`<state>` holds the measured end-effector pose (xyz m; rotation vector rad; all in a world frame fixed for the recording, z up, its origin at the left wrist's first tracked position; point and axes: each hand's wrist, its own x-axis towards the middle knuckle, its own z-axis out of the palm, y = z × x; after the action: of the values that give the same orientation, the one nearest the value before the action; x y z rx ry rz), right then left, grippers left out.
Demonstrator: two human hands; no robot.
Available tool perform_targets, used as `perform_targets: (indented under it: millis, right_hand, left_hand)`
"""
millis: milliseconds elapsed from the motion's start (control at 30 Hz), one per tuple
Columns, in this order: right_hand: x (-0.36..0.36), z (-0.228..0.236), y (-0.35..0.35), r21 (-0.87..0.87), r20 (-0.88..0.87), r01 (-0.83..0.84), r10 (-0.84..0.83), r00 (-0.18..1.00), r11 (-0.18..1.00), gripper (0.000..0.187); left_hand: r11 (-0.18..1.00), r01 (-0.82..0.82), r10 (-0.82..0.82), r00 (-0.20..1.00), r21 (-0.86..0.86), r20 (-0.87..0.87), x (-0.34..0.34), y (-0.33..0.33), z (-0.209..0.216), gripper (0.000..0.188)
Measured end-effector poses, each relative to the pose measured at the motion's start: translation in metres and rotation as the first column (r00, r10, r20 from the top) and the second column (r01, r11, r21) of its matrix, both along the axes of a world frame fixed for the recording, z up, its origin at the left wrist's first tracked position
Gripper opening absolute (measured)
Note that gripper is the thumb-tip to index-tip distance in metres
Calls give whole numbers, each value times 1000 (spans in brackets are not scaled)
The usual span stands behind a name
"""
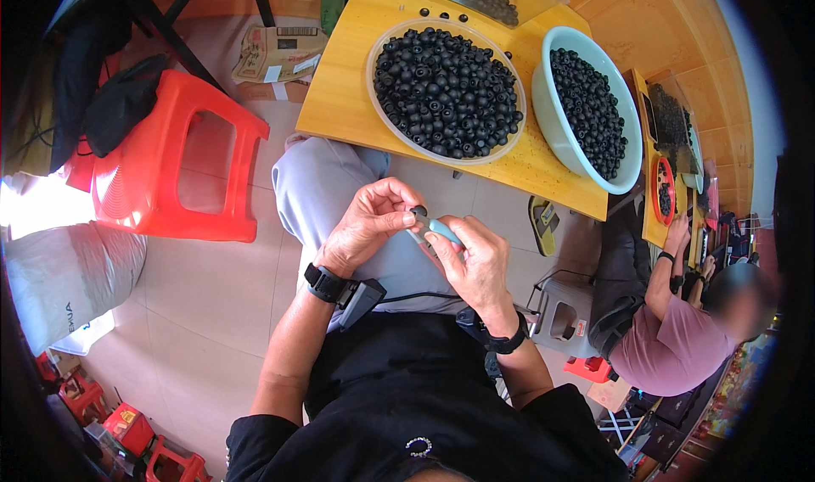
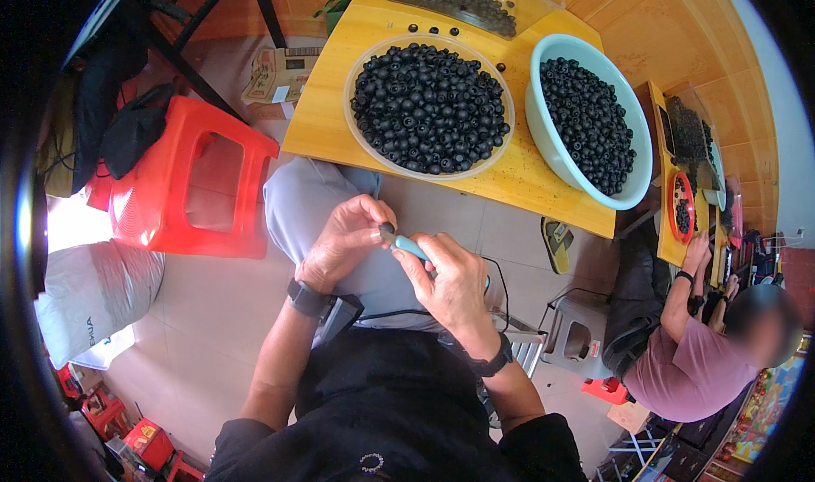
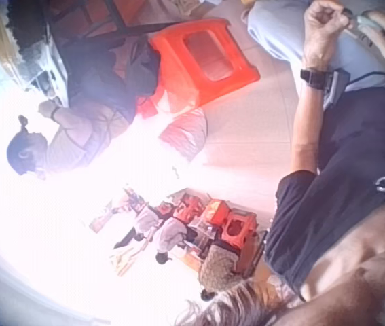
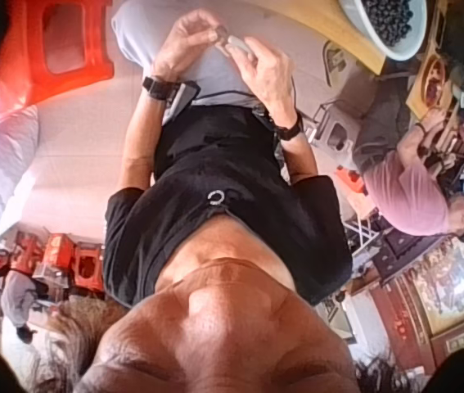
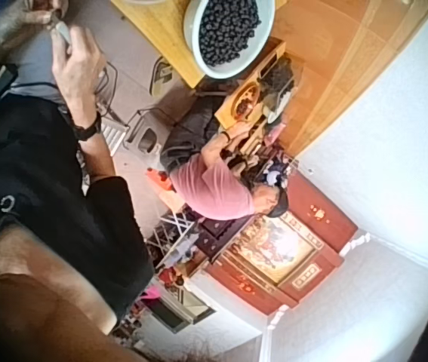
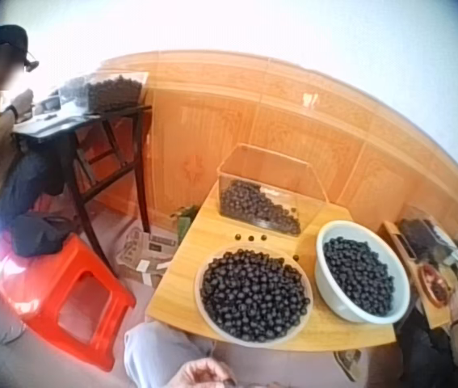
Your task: The recorder is using a small prying tool to clean or de-flash small black rubber spheres before attaching them to a strip of adhesive tape.
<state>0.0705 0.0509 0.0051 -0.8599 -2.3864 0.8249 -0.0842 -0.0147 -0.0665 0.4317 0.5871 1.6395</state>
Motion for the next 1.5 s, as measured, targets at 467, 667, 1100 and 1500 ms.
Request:
perform_targets:
  millis: [467,667,1100,1500]
  right_hand:
    - [1,1,1,-7,18,1,0,1000,1000,15]
    - [2,-4,2,11,-6,-32,32,999,999,18]
    - [2,-5,6,97,35,-64,61,998,993,20]
    - [5,-11,10,167,48,-101,94,994,981,23]
  left_hand:
    - [998,12,-11,1000,-60,12,-2,-1,1,20]
    - [996,84,-83,993,-16,88,-4,0,-1,18]
    - [990,142,-138,984,-28,115,-7,0,-1,14]
    - [982,189,-185,975,-20,122,-9,0,-8,13]
